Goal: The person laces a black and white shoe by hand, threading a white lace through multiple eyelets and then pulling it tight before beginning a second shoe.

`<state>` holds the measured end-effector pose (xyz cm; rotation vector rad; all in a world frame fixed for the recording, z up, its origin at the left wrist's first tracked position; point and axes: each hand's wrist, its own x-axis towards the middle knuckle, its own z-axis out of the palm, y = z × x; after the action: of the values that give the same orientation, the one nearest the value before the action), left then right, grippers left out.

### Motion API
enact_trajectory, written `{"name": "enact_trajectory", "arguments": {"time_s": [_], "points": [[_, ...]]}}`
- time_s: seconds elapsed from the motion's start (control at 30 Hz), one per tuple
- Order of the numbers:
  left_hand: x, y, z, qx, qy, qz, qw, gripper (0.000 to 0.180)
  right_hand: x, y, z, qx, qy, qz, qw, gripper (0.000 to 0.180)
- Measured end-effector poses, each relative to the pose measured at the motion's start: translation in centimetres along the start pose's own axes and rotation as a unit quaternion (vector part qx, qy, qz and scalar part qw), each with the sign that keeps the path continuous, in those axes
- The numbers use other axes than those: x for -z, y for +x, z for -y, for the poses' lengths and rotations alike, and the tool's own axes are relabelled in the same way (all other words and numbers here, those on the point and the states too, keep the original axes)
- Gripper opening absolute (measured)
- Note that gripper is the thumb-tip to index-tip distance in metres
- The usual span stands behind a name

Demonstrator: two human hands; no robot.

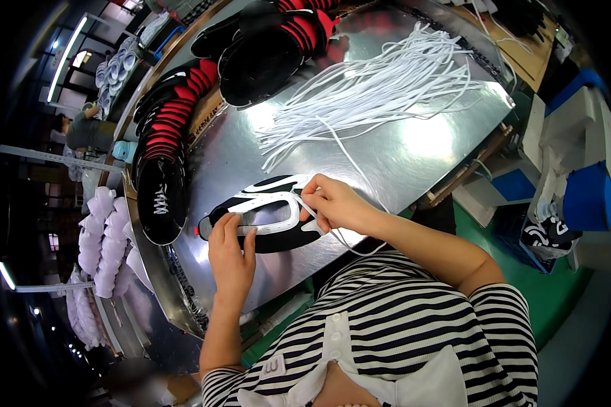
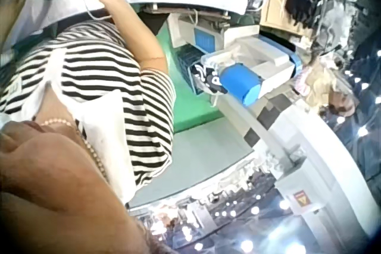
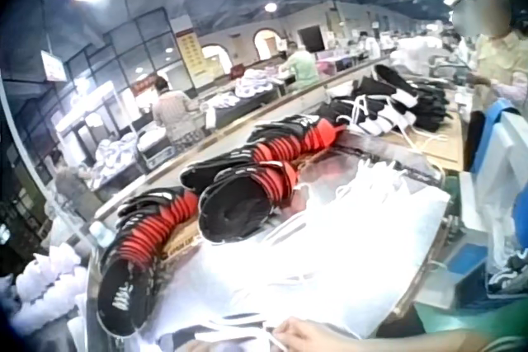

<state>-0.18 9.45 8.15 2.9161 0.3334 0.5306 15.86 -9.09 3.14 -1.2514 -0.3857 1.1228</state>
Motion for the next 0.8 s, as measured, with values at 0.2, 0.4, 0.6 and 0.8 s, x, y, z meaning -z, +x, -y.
{"name": "enact_trajectory", "arguments": {"time_s": [0.2,0.4,0.6,0.8], "points": [[1.1,2.3,1.5,0.067,-0.072,0.100,0.990,0.019,-0.1,1.7,0.1,-0.040,0.004,0.012,0.999,0.012],[-0.7,2.6,4.7,0.348,-0.403,0.356,0.768,0.054,-0.5,1.9,-0.1,-0.017,-0.053,0.014,0.998,0.012],[-5.8,4.6,1.0,0.338,-0.696,0.387,0.500,0.081,-0.1,1.5,1.0,0.033,-0.113,-0.025,0.993,0.012],[-6.2,3.5,-2.3,0.317,-0.682,0.245,0.612,0.060,0.0,-0.9,3.8,0.065,-0.130,-0.026,0.989,0.012]]}}
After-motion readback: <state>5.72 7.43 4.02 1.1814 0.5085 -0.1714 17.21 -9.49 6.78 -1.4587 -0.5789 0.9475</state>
